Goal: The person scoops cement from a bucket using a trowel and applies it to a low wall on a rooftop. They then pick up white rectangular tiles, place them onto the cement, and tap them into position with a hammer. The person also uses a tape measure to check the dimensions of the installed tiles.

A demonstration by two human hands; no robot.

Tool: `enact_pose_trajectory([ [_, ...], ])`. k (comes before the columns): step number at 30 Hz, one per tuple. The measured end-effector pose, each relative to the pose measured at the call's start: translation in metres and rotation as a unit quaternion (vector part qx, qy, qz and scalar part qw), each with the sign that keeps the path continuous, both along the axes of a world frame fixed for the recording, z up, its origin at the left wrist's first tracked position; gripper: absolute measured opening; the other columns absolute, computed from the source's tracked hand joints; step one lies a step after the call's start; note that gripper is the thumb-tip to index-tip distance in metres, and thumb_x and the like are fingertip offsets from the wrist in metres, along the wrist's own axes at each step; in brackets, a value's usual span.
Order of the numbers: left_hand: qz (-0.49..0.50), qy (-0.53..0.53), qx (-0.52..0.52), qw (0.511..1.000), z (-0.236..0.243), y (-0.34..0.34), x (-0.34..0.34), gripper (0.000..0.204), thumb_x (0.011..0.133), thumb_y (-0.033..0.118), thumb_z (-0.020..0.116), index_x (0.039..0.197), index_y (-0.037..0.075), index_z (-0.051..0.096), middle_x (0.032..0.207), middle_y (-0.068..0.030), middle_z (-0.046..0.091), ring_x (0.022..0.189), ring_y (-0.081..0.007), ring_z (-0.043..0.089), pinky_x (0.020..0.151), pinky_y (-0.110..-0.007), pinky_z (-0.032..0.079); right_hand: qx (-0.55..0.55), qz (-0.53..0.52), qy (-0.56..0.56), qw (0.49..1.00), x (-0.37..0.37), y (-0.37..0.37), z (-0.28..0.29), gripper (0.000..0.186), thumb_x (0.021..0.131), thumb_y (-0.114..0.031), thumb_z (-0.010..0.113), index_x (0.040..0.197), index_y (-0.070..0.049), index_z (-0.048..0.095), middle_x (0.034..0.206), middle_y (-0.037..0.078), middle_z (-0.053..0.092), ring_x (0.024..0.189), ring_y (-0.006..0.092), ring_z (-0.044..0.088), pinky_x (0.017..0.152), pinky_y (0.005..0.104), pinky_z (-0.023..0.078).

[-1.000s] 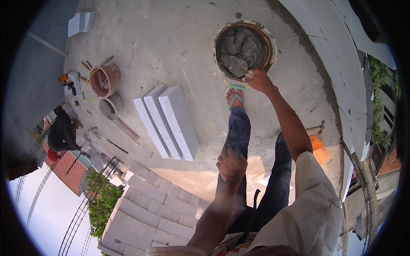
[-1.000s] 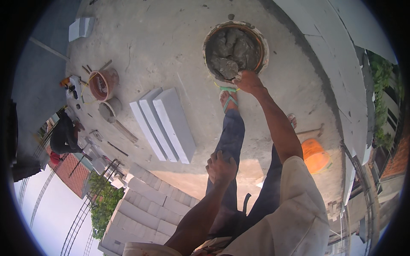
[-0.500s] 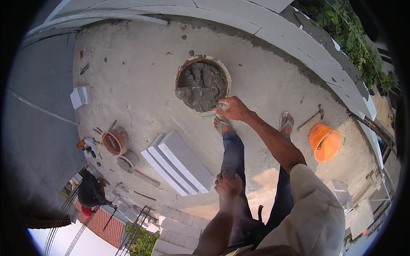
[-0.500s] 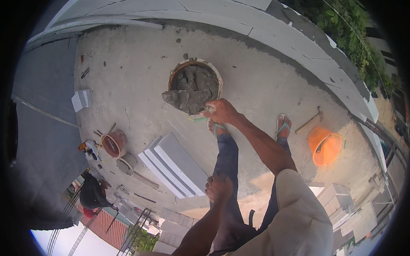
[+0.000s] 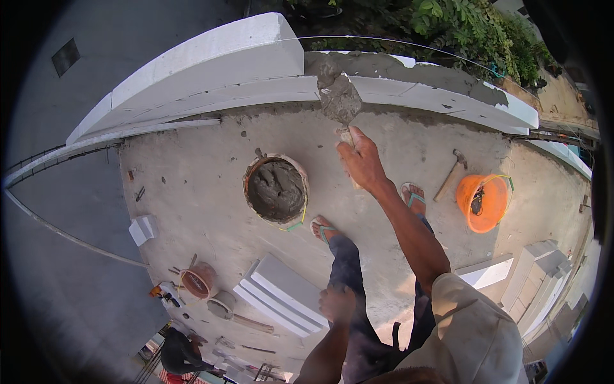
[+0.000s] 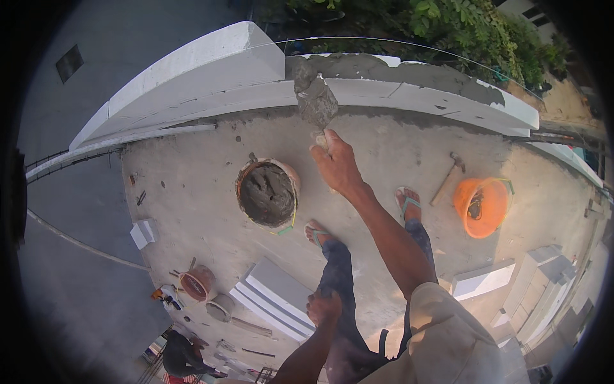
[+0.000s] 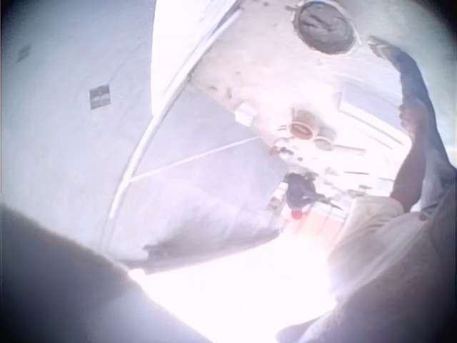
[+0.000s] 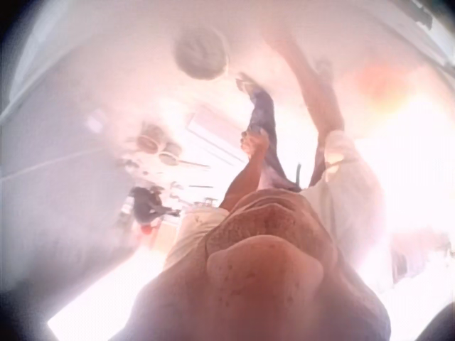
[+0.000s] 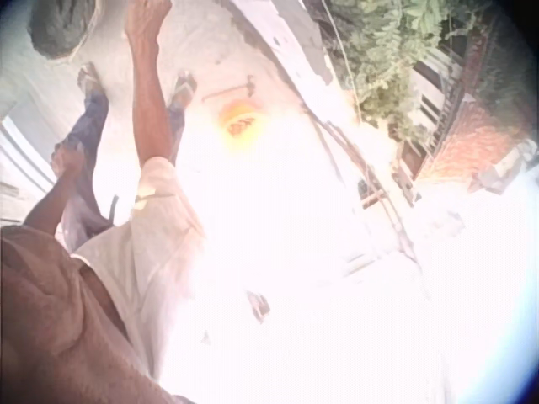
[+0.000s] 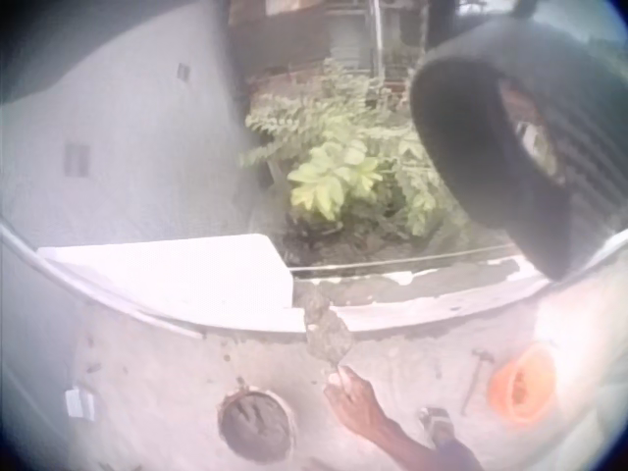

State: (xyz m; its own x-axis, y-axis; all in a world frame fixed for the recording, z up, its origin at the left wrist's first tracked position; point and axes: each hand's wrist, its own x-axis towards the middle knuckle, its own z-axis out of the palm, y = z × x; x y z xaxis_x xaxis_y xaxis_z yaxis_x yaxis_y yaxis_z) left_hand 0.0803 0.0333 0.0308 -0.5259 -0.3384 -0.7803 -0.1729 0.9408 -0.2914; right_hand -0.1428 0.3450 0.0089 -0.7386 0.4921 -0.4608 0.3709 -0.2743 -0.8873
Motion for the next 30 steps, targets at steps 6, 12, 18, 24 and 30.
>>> enact_pose_trajectory([
  [6, -0.026, 0.021, 0.000, 0.999, -0.003, -0.002, 0.007, 0.069, 0.089, 0.048, 0.070, 0.146, 0.012, 0.060, 0.141, -0.0170, 0.060, 0.130, -0.0387, 0.059, 0.110, -0.052, 0.049, -0.024, -0.023, -0.020, 0.999, -0.076, -0.013, 0.004, 0.026, 0.102, -0.021, 0.063, 0.114, 0.000, 0.054, 0.081, 0.007, 0.059, 0.058, 0.0141, 0.058, 0.044, 0.0345, 0.051],
  [12, -0.016, 0.018, -0.002, 1.000, 0.000, -0.003, 0.007, 0.070, 0.088, 0.048, 0.070, 0.147, 0.011, 0.060, 0.141, -0.0167, 0.060, 0.129, -0.0384, 0.060, 0.111, -0.052, 0.048, 0.154, -0.048, 0.041, 0.986, -0.102, -0.038, 0.019, 0.031, 0.101, -0.020, 0.066, 0.110, 0.007, 0.054, 0.095, 0.026, 0.064, 0.090, 0.0431, 0.066, 0.076, 0.0501, 0.054],
  [18, -0.034, 0.065, 0.022, 0.997, -0.002, -0.014, 0.018, 0.062, 0.089, 0.046, 0.070, 0.137, 0.009, 0.064, 0.130, -0.0163, 0.065, 0.119, -0.0386, 0.064, 0.100, -0.053, 0.050, 0.264, -0.116, 0.096, 0.953, -0.120, -0.068, 0.032, 0.037, 0.100, -0.018, 0.070, 0.118, 0.009, 0.052, 0.102, 0.030, 0.063, 0.096, 0.0507, 0.065, 0.084, 0.0522, 0.052],
  [24, -0.026, 0.090, 0.031, 0.995, -0.006, -0.023, 0.021, 0.059, 0.087, 0.043, 0.071, 0.134, 0.008, 0.066, 0.125, -0.0155, 0.067, 0.114, -0.0386, 0.066, 0.096, -0.053, 0.051, 0.294, -0.139, 0.119, 0.938, -0.130, -0.119, 0.018, 0.042, 0.102, -0.017, 0.068, 0.127, 0.010, 0.047, 0.109, 0.030, 0.056, 0.101, 0.0483, 0.061, 0.087, 0.0516, 0.049],
  [30, 0.042, 0.035, 0.028, 0.998, 0.001, -0.028, 0.007, 0.065, 0.086, 0.045, 0.071, 0.141, 0.010, 0.064, 0.136, -0.0163, 0.063, 0.125, -0.0376, 0.062, 0.105, -0.052, 0.050, 0.275, -0.053, 0.135, 0.950, -0.085, -0.185, -0.015, 0.039, 0.102, -0.018, 0.069, 0.124, 0.007, 0.050, 0.111, 0.028, 0.056, 0.095, 0.0448, 0.062, 0.082, 0.0504, 0.050],
])
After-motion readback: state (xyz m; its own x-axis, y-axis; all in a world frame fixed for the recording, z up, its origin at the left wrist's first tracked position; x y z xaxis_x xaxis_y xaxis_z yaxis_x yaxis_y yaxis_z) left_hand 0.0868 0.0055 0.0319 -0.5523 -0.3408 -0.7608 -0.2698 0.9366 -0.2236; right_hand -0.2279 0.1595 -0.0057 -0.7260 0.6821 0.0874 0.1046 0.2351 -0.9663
